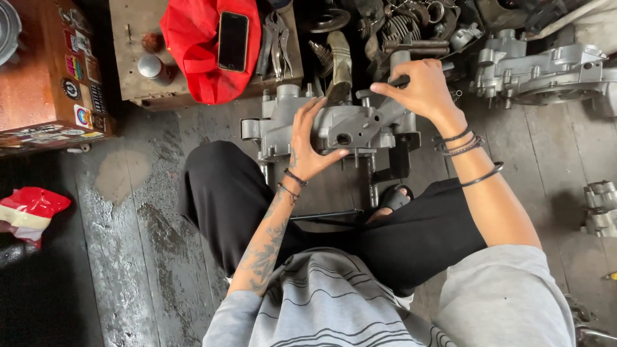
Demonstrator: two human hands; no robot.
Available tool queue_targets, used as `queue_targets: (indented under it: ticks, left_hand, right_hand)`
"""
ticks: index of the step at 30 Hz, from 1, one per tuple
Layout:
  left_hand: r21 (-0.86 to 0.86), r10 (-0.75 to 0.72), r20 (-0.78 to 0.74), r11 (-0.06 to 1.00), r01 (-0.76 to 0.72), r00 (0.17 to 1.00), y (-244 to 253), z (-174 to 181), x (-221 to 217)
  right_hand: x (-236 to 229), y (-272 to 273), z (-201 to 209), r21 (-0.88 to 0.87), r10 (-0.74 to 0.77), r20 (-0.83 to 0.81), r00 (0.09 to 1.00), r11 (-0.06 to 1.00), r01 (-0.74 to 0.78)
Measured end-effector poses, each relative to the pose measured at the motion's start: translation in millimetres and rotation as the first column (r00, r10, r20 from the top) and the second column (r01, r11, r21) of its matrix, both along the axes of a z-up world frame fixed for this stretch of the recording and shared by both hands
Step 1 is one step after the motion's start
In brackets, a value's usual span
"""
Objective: The person sits on the floor and assembles a metallic engine component, likely a cylinder head. They use a small metal tool to scrape or clean the surface of the part and then fit a smaller metal piece into it.
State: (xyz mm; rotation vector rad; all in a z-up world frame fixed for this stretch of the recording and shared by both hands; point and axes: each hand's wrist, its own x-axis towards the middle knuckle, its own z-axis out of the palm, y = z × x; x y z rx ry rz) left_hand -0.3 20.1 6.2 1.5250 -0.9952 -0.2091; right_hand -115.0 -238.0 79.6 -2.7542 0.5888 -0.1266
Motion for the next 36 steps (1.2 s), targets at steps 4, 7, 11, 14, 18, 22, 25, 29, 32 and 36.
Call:
queue_targets:
  ticks: [4,7,11,14,18,22,25,29,32,36]
  left_hand:
    - [-0.177,0.057,-0.342,0.976,-0.124,0.938,2,-3,9]
    - [-0.078,0.215,-0.179,0.970,-0.232,0.960,-3,-47,21]
    - [0.054,0.325,0.003,0.944,-0.324,0.946,11,-48,8]
    - [0.088,0.364,-0.117,0.930,-0.356,0.924,16,-63,-5]
    - [0.203,0.310,-0.074,0.935,-0.290,0.948,23,-61,-15]
    - [0.235,0.284,-0.116,0.939,-0.251,0.952,28,-53,-19]
    - [0.211,0.310,-0.104,0.936,-0.284,0.945,26,-58,-21]
    - [0.220,0.316,-0.118,0.933,-0.285,0.941,26,-57,-21]
    - [0.216,0.321,-0.115,0.932,-0.292,0.940,26,-56,-23]
    - [0.220,0.332,-0.094,0.926,-0.306,0.938,29,-54,-22]
  right_hand:
    - [13,33,26,-0.035,0.120,0.116,0.986,0.993,-0.116]
    - [18,69,33,-0.105,0.129,-0.008,0.992,0.986,-0.129]
    - [43,79,21,-0.225,0.217,-0.005,0.976,0.951,-0.213]
    - [62,94,29,-0.612,0.229,-0.051,0.972,0.762,-0.212]
    - [93,107,35,-0.429,0.291,-0.312,0.904,0.806,-0.407]
    - [119,109,44,-0.245,0.352,-0.471,0.809,0.829,-0.503]
    - [135,99,27,-0.149,0.449,-0.435,0.780,0.819,-0.554]
    - [156,97,23,-0.165,0.468,-0.463,0.753,0.789,-0.592]
    - [162,105,24,-0.080,0.514,-0.549,0.659,0.753,-0.653]
    - [162,117,36,-0.156,0.475,-0.558,0.680,0.745,-0.648]
